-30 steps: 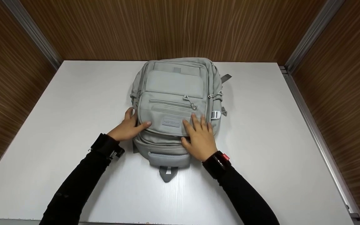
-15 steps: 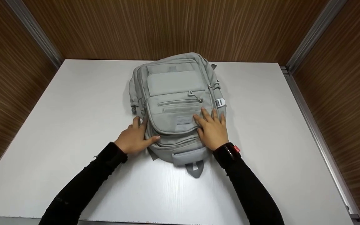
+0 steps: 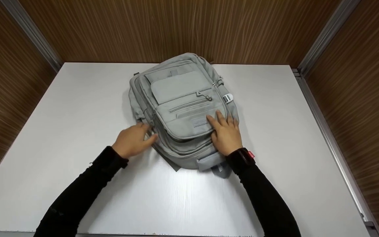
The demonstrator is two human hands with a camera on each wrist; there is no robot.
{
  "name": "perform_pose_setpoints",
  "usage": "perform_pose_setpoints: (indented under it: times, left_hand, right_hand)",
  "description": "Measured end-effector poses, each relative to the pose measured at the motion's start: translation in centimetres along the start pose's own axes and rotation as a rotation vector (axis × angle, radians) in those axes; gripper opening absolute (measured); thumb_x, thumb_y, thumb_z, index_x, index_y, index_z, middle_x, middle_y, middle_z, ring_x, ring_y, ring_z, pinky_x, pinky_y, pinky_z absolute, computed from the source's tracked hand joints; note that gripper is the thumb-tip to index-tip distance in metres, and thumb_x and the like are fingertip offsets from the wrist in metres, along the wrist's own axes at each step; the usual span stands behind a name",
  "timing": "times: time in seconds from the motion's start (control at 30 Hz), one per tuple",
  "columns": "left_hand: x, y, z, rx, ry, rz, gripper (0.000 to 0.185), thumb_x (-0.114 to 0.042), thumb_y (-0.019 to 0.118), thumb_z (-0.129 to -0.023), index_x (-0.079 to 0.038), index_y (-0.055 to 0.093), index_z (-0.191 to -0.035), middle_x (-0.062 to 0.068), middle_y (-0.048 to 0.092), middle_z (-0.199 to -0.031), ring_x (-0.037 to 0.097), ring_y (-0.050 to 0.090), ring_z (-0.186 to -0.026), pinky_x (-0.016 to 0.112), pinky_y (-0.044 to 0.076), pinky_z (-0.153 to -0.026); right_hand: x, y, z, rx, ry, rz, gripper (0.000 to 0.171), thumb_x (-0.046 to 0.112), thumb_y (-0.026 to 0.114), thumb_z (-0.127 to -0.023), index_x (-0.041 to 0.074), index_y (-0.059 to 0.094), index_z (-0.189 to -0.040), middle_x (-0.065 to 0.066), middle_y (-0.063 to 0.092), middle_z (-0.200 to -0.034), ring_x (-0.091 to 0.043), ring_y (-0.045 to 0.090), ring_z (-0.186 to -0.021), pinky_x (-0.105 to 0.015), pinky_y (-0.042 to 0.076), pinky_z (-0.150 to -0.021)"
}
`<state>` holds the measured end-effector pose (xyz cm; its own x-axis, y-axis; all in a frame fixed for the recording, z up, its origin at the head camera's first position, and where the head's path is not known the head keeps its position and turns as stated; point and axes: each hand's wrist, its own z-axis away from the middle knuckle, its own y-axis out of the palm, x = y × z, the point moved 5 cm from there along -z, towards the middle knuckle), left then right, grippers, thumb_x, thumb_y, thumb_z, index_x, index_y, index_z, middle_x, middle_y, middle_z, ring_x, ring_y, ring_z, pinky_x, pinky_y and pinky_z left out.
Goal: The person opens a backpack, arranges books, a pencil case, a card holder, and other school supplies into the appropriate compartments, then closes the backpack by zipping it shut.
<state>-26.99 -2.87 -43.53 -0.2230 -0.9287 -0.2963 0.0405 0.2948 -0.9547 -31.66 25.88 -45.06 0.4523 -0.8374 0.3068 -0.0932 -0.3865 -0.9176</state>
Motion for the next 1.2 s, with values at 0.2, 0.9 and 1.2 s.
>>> perform_pose_setpoints:
  times: [0.2,0.9,1.2]
  left_hand:
    - [2.3,-2.2,-2.3,-0.269,0.04,-0.002,0.053,-0.015,0.054,-0.093,0.0,0.043,-0.143,0.026,0.051,-0.136,0.041,0.058,-0.114,0.048,0.054,-0.089]
    - [4.5,1.6,-4.4,-0.166,0.083,-0.092,0.086,-0.003,0.06,-0.083,-0.018,0.019,-0.157,0.015,-0.001,-0.165,0.046,0.044,-0.131,0.051,0.042,-0.109]
    - [2.2,2.5,-3.0,-0.194,-0.016,-0.187,0.089,-0.015,0.064,-0.081,-0.02,0.019,-0.157,0.019,0.003,-0.164,0.038,0.056,-0.103,0.041,0.056,-0.079]
  right_hand:
    - [4.9,0.3,1.5,0.041,-0.076,-0.048,0.071,0.029,0.066,-0.087,0.024,0.038,-0.151,-0.022,0.027,-0.159,-0.058,0.025,-0.14,-0.071,0.02,-0.112]
    - [7.4,2.1,3.1,0.214,-0.206,0.041,0.064,0.051,0.048,-0.098,0.039,0.02,-0.155,-0.004,0.015,-0.165,-0.044,0.022,-0.147,-0.071,0.029,-0.108]
    - [4.1,0.8,2.5,0.26,-0.233,-0.027,0.062,0.038,0.058,-0.097,0.04,0.029,-0.152,0.005,0.017,-0.165,-0.038,0.02,-0.15,-0.066,0.019,-0.115]
